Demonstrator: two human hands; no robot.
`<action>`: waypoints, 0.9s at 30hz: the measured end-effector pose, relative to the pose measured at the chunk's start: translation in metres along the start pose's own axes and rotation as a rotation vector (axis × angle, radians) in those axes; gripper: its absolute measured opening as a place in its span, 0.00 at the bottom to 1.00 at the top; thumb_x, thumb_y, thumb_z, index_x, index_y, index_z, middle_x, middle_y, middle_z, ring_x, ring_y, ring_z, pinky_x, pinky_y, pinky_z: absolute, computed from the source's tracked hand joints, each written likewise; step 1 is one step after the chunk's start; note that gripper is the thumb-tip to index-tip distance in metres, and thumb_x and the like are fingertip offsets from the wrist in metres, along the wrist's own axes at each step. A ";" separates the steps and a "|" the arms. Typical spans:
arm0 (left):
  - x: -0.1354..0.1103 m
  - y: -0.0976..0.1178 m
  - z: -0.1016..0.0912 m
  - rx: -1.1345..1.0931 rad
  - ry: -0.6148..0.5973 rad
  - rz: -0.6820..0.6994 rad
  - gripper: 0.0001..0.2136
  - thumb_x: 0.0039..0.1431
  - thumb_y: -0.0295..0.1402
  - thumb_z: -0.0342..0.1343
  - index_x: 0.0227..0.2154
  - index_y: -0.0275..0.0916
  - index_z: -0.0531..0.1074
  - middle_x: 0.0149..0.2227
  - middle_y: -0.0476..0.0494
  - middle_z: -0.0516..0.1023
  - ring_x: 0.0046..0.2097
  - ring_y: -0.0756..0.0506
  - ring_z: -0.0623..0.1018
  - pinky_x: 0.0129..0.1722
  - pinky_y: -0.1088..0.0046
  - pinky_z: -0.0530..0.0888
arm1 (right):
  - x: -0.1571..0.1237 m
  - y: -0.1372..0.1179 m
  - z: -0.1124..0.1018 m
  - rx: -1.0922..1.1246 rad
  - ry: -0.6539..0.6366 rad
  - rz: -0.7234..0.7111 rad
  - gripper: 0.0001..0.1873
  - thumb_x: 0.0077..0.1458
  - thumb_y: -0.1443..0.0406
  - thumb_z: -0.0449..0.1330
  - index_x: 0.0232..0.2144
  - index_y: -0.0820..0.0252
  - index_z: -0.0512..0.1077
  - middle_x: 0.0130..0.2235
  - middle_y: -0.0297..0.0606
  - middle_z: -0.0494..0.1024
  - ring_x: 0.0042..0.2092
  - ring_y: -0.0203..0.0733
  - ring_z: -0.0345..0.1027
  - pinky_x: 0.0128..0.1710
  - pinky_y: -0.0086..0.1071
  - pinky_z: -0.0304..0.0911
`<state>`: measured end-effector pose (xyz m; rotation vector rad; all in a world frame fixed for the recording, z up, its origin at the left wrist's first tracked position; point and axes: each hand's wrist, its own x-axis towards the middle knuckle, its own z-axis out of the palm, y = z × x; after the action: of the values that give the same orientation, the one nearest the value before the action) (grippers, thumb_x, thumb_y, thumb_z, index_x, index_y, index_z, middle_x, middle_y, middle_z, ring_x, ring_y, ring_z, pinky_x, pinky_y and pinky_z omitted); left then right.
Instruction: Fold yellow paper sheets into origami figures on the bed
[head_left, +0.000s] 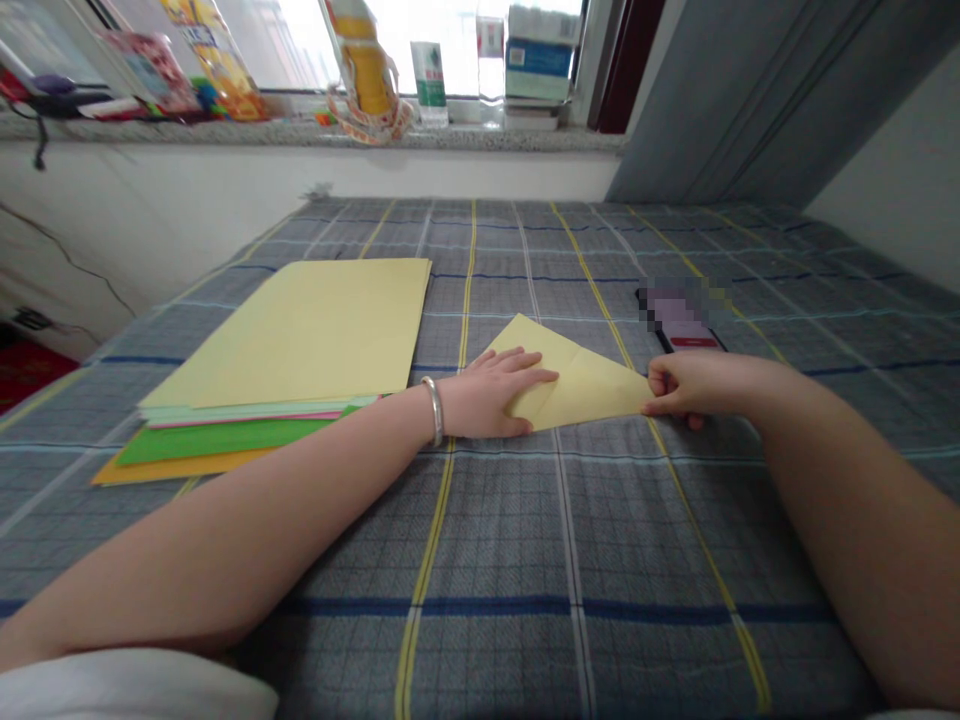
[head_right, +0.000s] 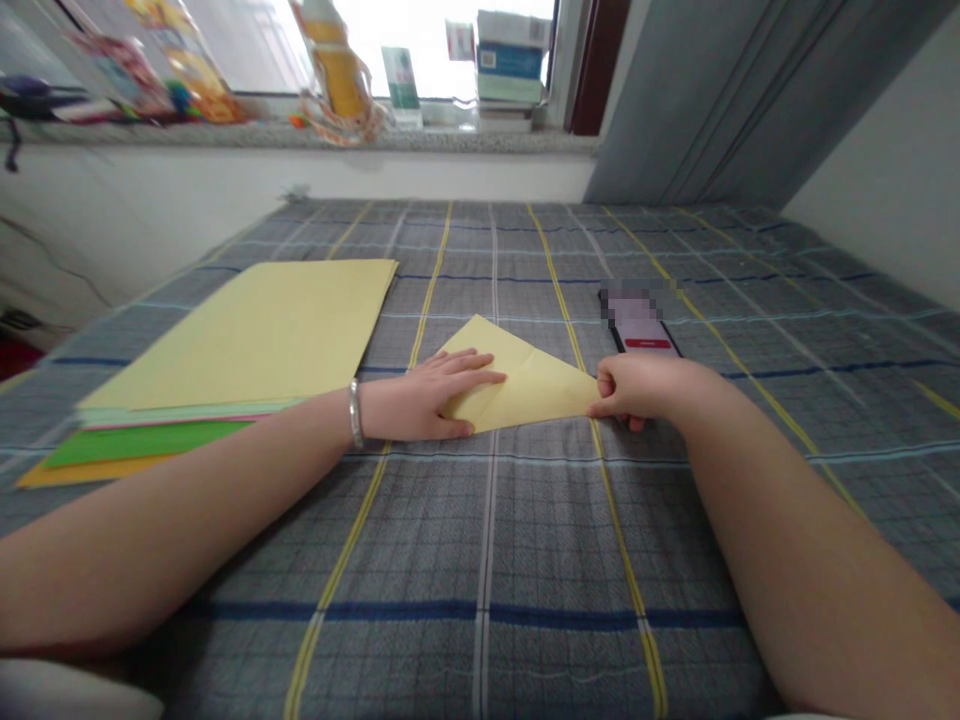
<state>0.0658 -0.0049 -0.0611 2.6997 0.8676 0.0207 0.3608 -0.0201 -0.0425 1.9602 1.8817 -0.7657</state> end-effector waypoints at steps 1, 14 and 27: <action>0.000 -0.001 0.000 -0.017 -0.010 0.003 0.33 0.55 0.35 0.59 0.63 0.41 0.56 0.67 0.33 0.51 0.68 0.34 0.50 0.65 0.49 0.50 | 0.000 0.001 0.000 0.006 -0.007 -0.015 0.11 0.50 0.58 0.61 0.27 0.56 0.64 0.25 0.33 0.76 0.24 0.39 0.69 0.22 0.31 0.53; -0.004 0.002 0.004 -0.085 0.051 0.111 0.40 0.49 0.30 0.58 0.65 0.40 0.48 0.67 0.33 0.49 0.68 0.36 0.52 0.65 0.49 0.49 | -0.011 -0.027 0.017 -0.192 0.467 -0.775 0.14 0.42 0.70 0.59 0.35 0.55 0.72 0.47 0.42 0.71 0.49 0.48 0.65 0.50 0.40 0.59; 0.000 0.002 0.006 -0.107 0.271 0.265 0.16 0.51 0.35 0.60 0.43 0.38 0.70 0.46 0.40 0.73 0.50 0.41 0.72 0.56 0.58 0.65 | -0.019 -0.056 0.030 -0.264 0.733 -0.901 0.07 0.54 0.68 0.56 0.32 0.56 0.75 0.36 0.36 0.79 0.39 0.44 0.71 0.41 0.37 0.62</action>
<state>0.0675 -0.0082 -0.0667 2.7278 0.5514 0.4866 0.3009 -0.0476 -0.0480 1.2335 3.1566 0.1005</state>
